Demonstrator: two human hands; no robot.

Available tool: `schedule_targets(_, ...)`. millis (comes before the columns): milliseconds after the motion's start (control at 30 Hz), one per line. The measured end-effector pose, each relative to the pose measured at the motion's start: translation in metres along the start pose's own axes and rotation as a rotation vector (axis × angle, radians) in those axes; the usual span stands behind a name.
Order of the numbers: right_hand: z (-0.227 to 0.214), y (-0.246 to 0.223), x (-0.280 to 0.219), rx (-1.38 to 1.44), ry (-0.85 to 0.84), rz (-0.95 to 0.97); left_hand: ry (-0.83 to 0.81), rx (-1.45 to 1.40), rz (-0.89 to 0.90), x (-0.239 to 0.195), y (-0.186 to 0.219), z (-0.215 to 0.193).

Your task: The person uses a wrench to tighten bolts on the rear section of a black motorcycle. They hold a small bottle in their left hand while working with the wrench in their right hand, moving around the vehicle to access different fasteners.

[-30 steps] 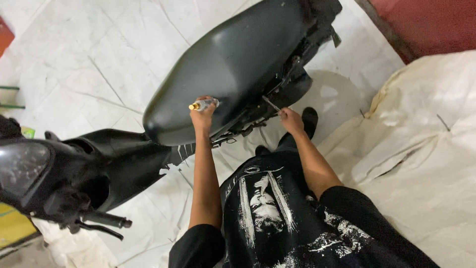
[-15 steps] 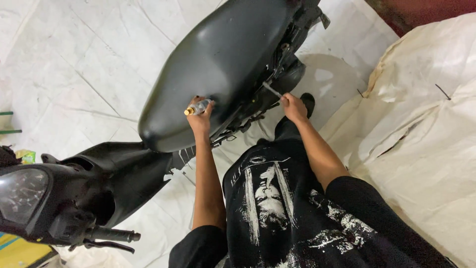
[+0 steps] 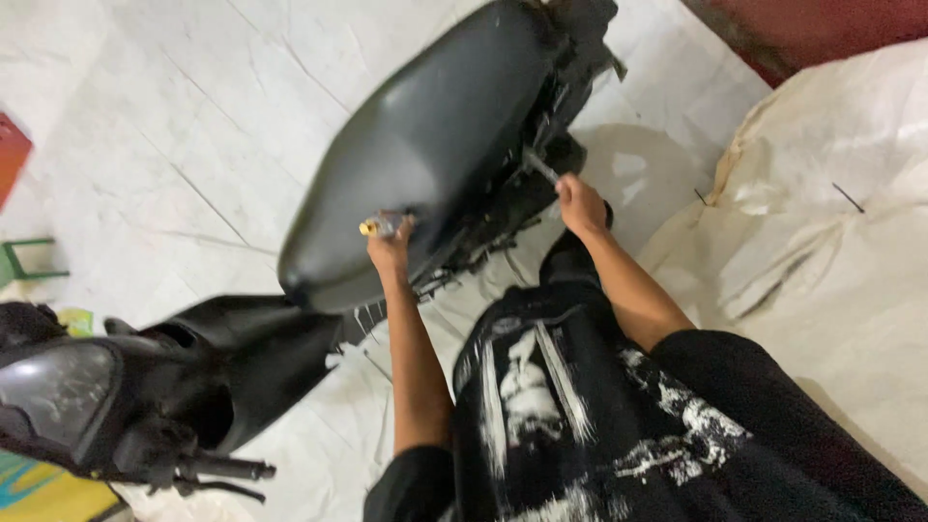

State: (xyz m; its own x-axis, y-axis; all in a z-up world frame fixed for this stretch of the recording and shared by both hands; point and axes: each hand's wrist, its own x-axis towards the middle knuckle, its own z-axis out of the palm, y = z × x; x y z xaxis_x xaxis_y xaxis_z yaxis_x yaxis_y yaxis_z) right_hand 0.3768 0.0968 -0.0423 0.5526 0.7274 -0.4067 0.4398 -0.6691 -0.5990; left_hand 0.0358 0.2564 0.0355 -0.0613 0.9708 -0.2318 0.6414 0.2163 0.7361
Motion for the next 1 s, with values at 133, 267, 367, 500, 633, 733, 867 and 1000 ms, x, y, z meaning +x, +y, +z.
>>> schedule_targets(133,0.019,0.016,0.004,-0.031,-0.153,-0.014,-0.009,0.092,-0.089,0.003,0.012,-0.001)
schedule_targets(267,0.015,0.014,0.007,0.103,-0.072,-0.038,0.019,0.132,-0.164,0.025,-0.005,0.014)
schedule_targets(367,0.036,0.021,0.005,0.215,-0.069,-0.039,0.024,0.185,-0.176,0.027,-0.011,0.016)
schedule_targets(500,0.027,0.015,0.011,0.139,0.004,-0.121,0.033,0.192,-0.173,0.024,-0.003,0.013)
schedule_targets(633,0.004,-0.011,0.004,0.175,-0.031,-0.040,0.060,0.112,-0.171,0.016,0.014,0.019)
schedule_targets(733,0.015,-0.011,-0.006,0.192,-0.107,-0.029,0.043,0.154,-0.160,0.021,0.006,0.018)
schedule_targets(867,0.036,0.007,0.014,0.293,-0.032,0.044,0.003,0.273,0.015,0.024,0.012,0.022)
schedule_targets(1000,0.064,-0.007,-0.002,0.459,-0.147,0.139,-0.015,0.402,0.110,0.026,0.019,0.026)
